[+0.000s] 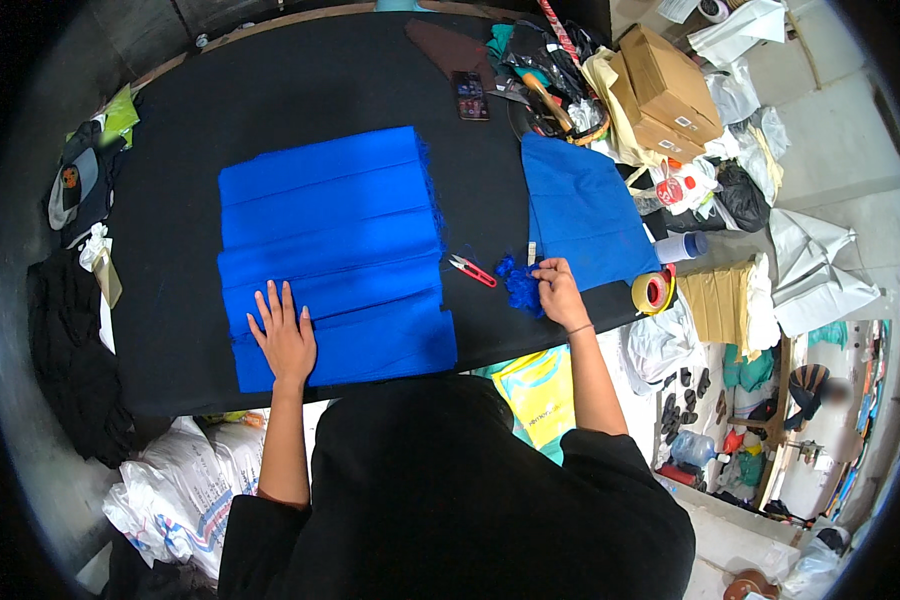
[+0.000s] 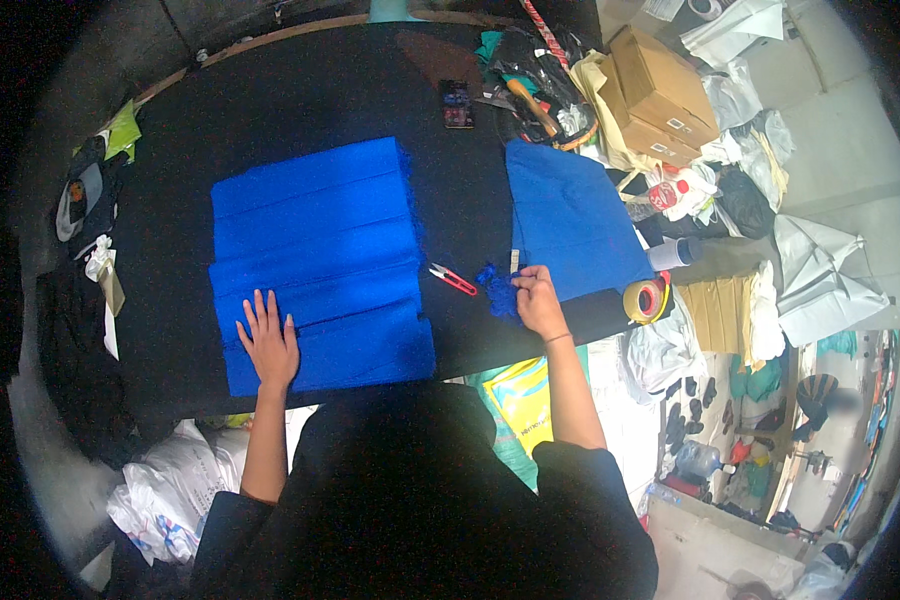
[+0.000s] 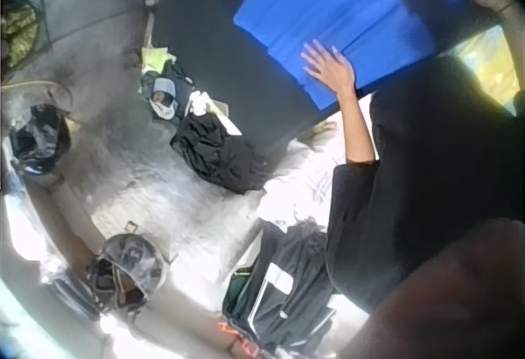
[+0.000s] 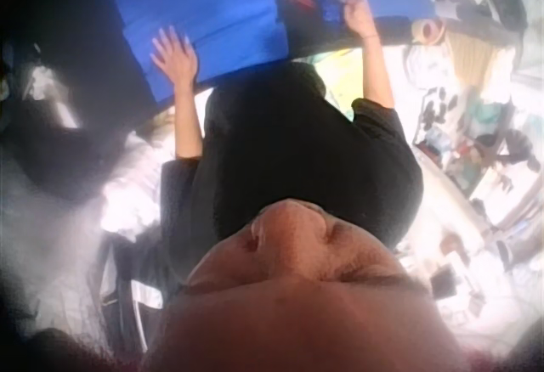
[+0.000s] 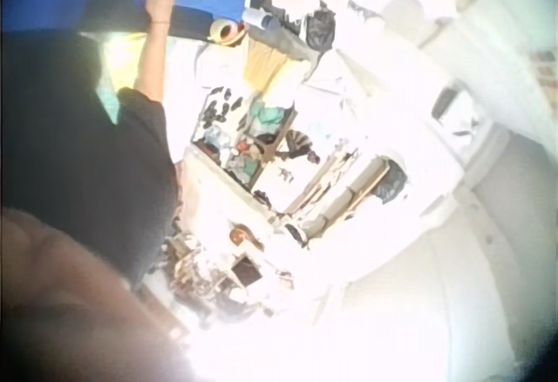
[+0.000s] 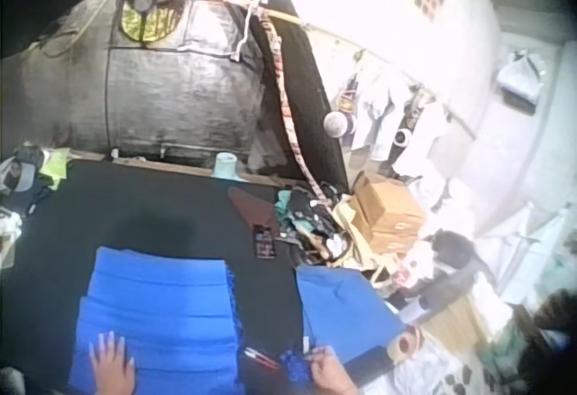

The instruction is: The person cuts a folded blue fabric on a black table using a red utility knife. They repeatedly trim the edges of the folded stack, remove small cut pieces, and adjust the fabric layers. The person briefly looks around the room before resuming cutting.

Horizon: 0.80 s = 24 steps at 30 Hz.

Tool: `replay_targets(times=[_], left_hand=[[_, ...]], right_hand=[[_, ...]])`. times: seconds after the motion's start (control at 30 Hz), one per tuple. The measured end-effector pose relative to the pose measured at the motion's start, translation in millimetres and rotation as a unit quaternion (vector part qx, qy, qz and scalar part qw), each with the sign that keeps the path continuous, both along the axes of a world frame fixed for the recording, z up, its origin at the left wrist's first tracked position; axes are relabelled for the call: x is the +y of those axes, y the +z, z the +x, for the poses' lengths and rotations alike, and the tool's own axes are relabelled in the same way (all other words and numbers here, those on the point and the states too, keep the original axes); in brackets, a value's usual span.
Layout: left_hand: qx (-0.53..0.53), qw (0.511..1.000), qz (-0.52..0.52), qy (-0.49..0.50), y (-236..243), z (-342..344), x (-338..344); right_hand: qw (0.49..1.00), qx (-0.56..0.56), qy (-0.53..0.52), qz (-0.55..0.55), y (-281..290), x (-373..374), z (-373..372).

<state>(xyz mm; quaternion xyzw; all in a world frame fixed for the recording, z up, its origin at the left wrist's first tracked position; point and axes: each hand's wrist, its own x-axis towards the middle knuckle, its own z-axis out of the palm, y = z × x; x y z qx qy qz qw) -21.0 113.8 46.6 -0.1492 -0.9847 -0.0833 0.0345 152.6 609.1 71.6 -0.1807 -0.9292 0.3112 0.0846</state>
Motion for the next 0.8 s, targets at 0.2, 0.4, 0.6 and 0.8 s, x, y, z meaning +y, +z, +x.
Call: replay_targets(times=[0.2, 0.4, 0.6, 0.8], left_hand=[[-0.002, 1.000, 0.004, -0.001, -1, 0, -1], [-0.002, 1.000, 0.009, 0.003, 0, 1, -1], [0.002, 1.000, 0.011, -0.004, -1, 0, -1], [0.000, 1.000, 0.009, 0.000, -2, 0, -1]], right_hand=[[0.995, -0.023, -0.030, 0.091, 5, -22, 5], [0.997, 0.045, -0.027, 0.054, 11, -26, 4], [0.997, 0.029, -0.065, 0.025, 8, -25, 3], [0.980, -0.021, -0.094, 0.171, 26, -45, -1]])
